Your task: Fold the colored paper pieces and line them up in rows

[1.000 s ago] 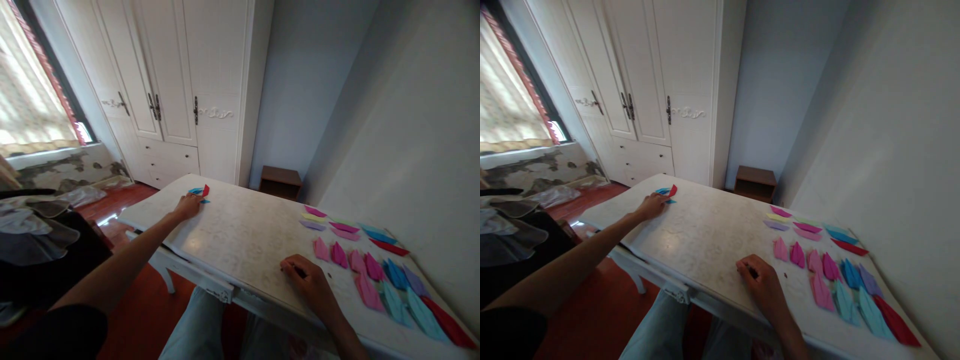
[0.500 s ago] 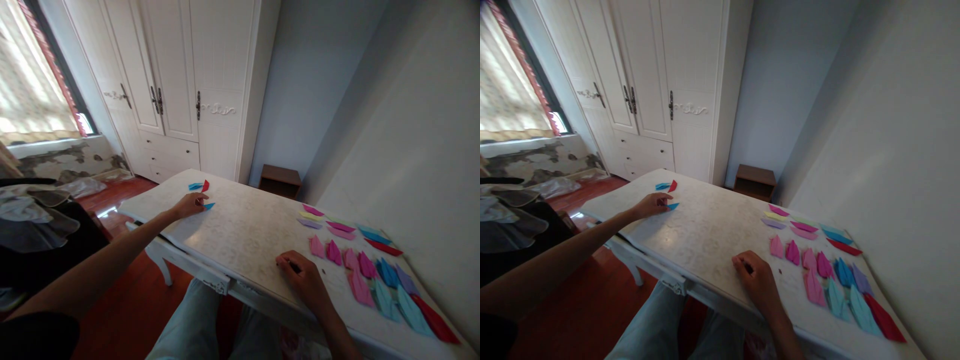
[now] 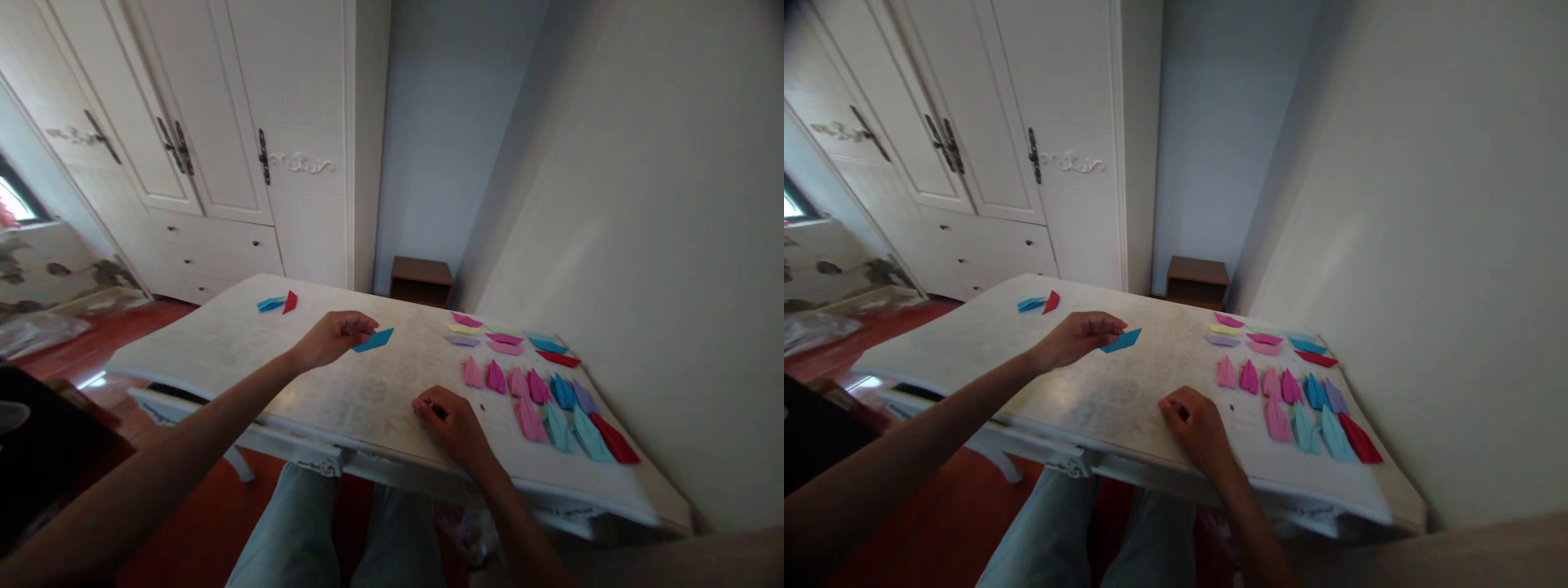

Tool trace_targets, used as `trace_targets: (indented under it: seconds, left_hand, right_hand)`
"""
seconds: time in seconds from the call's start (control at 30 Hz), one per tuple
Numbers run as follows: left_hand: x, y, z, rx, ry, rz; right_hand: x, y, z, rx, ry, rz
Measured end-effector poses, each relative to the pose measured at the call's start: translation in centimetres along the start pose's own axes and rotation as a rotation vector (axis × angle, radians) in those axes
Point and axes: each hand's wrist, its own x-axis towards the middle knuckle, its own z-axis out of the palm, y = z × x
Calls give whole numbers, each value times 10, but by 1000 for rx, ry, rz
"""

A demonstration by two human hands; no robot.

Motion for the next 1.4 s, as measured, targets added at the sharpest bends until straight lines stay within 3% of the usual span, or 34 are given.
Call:
trace_targets:
  seconds: [0.27, 0.5, 0.73, 0.87, 1.07, 1.4]
  left_hand:
    - [64, -19, 64, 45, -40, -8]
    - [107, -45, 89, 52, -54, -40]
    - [127, -60, 118, 66, -115, -42]
    - [130, -69, 121, 61, -110, -45]
    - [136, -81, 104, 78, -45, -38]
    - [194, -97, 98, 177, 91, -25]
  right_hand:
    - [0, -3, 0, 13, 19, -23]
    - [1, -5, 1, -1, 19, -37]
    - [1, -8, 1, 18, -3, -37]
    - [1, -9, 2, 6, -10, -38]
    - [1, -7, 3, -9, -29, -38]
    - [4, -9, 3, 4, -35, -14]
